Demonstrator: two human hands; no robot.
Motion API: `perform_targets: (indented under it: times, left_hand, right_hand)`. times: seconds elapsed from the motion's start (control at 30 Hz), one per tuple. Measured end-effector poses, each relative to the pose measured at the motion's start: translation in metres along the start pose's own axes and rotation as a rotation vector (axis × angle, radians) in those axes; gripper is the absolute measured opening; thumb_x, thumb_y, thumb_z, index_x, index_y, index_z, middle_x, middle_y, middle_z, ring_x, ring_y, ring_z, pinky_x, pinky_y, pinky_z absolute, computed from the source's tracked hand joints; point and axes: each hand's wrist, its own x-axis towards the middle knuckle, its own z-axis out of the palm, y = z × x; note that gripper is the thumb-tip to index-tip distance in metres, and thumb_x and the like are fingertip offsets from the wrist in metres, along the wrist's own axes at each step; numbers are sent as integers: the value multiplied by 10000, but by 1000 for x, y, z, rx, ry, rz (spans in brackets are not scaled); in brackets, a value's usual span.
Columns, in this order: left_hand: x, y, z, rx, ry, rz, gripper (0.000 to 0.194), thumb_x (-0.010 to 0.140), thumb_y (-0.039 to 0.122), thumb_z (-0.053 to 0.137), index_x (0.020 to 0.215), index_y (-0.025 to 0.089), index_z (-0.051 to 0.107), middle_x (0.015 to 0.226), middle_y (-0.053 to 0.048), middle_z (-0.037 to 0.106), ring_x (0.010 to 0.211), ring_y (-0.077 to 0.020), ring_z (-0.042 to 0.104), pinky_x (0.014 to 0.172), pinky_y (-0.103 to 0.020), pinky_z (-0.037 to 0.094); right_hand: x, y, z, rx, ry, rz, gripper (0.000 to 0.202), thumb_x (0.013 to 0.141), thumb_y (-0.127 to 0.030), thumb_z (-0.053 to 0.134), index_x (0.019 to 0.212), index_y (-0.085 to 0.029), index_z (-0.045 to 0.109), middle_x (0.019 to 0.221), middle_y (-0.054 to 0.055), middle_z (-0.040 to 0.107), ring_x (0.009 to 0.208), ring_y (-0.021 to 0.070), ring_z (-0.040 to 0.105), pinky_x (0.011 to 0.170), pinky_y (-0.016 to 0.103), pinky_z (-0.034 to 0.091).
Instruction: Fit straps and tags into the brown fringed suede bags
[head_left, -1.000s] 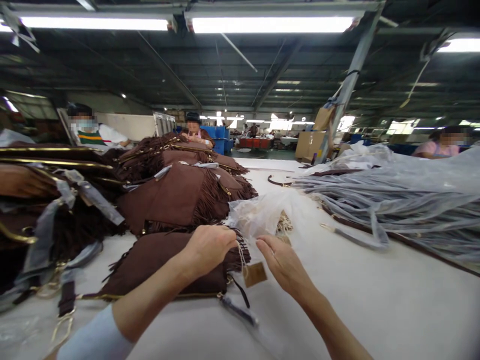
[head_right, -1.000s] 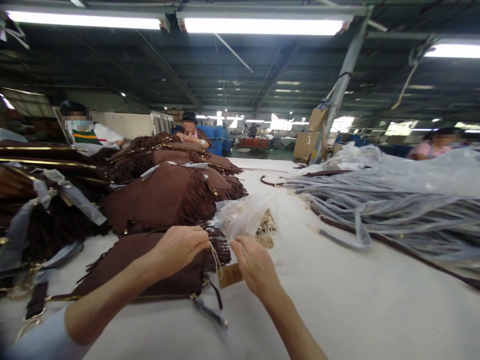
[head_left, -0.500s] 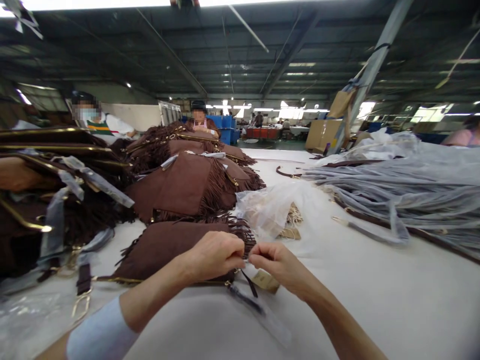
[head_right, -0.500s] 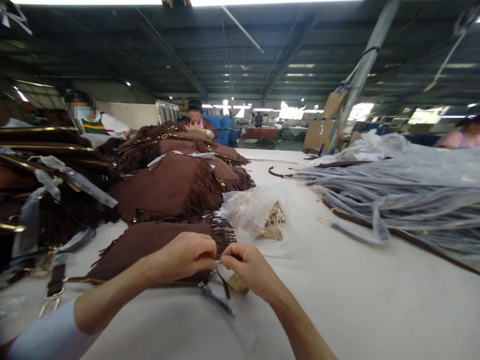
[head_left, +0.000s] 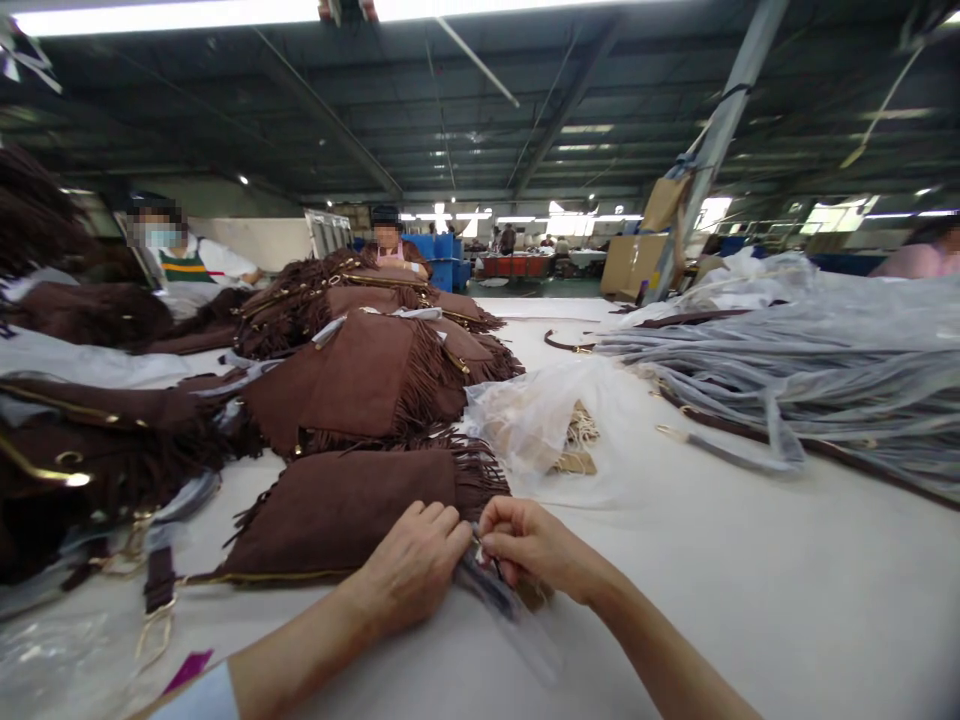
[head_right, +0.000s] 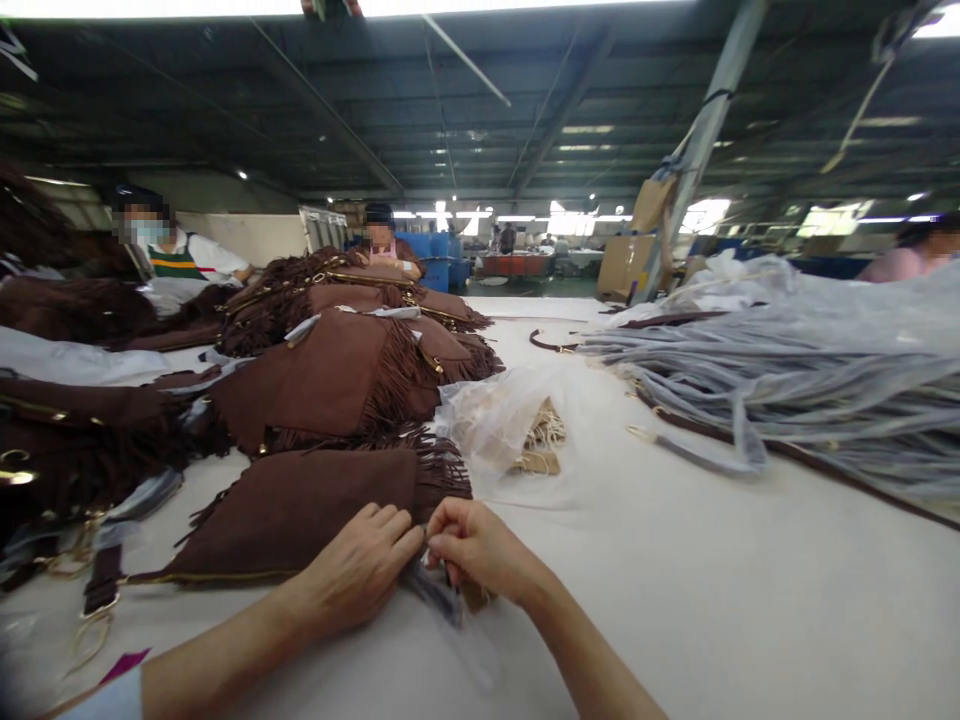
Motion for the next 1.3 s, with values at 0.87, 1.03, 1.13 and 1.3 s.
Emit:
perform_targets:
  times: [0.87,1.03,1.13,1.3]
  left_hand:
    - [-1,-59,-17,-1728,-87,-477,386,469,202,478,763,133,719,725,-9,676,729,-182,536,661,-240,403]
    - [2,-64,-11,-1716,-141,-446,410,458,201,463,782,130,704,669,-6,650,739,-201,544,640,-248,396]
    - [1,-65,-10,-1746,-126,-400,455,458,184,467,862,136,671,753,-4,653,783,-199,544,675,-255,404]
    - [-3,-65,-11,-1719,-74,-367,516,492,167,491,1003,160,561,836,6,618,785,-181,529,676,-264,413]
  right_hand:
    - [-7,-13,27,-699,-81,-627,207,899,-120,453,803,-236,595,1292,54,631,1065,202,640,856,277,483]
    - [-3,-7,-12,-700,509,-424,199,929,-306,421,757,-241,497,1080,125,702,874,254,675,729,337,512]
    - [-7,-10,-10,-657,437,-445,203,939,-339,439,775,-244,511,1020,104,698,960,258,653,782,335,498]
    - [-6,-10,19,-720,51,-562,205,961,-223,396,811,-237,536,1055,80,681,983,204,639,767,261,484]
